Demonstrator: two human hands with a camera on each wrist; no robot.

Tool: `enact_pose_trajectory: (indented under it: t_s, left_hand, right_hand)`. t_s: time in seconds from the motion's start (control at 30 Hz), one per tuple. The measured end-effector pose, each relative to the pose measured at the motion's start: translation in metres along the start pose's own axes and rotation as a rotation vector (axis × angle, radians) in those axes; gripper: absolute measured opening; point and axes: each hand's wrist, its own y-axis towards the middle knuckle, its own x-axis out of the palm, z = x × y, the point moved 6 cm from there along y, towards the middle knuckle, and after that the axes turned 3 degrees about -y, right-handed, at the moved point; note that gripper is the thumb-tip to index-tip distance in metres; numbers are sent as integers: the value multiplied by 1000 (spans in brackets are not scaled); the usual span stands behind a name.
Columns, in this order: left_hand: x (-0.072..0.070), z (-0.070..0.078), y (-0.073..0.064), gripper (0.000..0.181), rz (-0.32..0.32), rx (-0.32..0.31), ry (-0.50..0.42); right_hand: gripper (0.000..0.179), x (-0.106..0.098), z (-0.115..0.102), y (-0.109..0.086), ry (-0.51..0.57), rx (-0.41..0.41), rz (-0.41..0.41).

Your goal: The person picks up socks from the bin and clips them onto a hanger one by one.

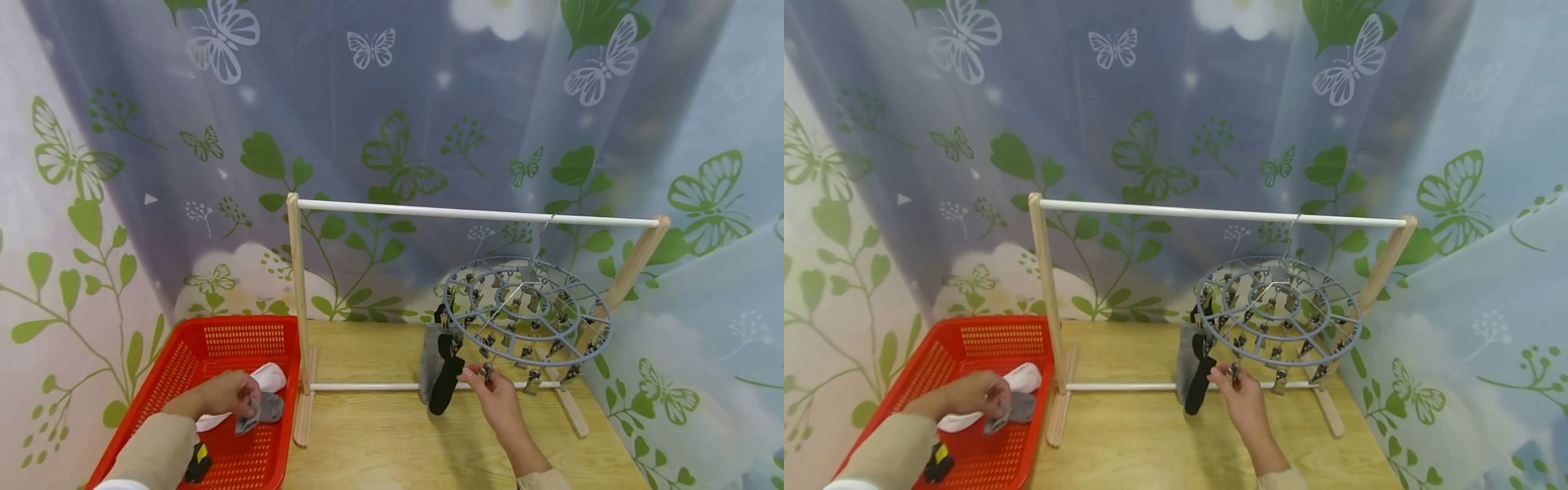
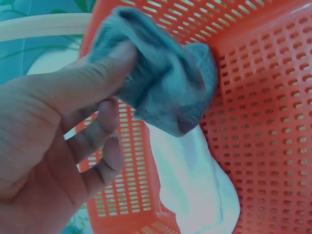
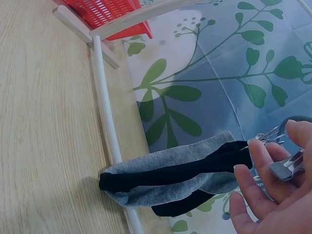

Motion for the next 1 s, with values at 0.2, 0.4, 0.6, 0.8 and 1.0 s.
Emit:
enact_pose_trajectory:
  t_s: [0.2,0.4,0.6,0.8,1.0]
  left_hand:
    - [-8,10,7,18,164,111,161]
    - [-14,29,13,17,270,193,260]
    - [-14,50,19,15,303,161,189]
    - [-18,64,28,12,402,145,247]
    - [-18,76,33,5,468,152,252]
  right_hand:
    - [34,1,2,0,-3,16,-13]
    - [38,-1,0,-1,-4,3,-1]
    - [46,-1,-3,-3,35,-32,-29]
    - [57,-2,-7,-2,194,-82,-109]
    - [52,-2,-9,-2,244,-65,-116]
